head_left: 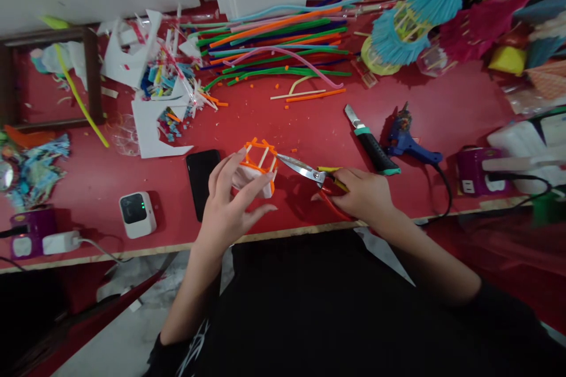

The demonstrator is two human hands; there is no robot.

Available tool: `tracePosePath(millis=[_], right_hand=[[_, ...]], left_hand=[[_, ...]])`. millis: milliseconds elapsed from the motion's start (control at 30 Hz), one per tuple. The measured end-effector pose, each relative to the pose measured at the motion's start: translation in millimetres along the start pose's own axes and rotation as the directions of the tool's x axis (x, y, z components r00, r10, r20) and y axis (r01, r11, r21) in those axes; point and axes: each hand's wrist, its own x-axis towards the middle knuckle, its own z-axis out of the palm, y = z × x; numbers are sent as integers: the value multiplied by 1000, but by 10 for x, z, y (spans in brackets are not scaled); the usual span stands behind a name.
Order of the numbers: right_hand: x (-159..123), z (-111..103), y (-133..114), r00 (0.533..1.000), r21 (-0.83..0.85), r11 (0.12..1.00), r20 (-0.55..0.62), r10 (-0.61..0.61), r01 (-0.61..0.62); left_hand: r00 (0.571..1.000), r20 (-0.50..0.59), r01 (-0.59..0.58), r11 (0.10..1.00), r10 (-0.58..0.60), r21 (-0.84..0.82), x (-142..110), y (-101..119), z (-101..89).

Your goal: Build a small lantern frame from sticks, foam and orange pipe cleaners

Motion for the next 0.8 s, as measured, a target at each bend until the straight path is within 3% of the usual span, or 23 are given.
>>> tracePosePath(millis=[300,600,800], right_hand=[[-11,11,3,1000,25,1000,8,-16,16],[-21,86,17,988,38,998,151,36,-42],[-5,57,43,985,121,992,172,24,-45]], left_hand=[[980,-192,42,999,-45,-17,-64,28,146],[981,-176,83,996,-85,-19,-9,64,134],[982,-161,94,994,-103,-61,-24,54,129]])
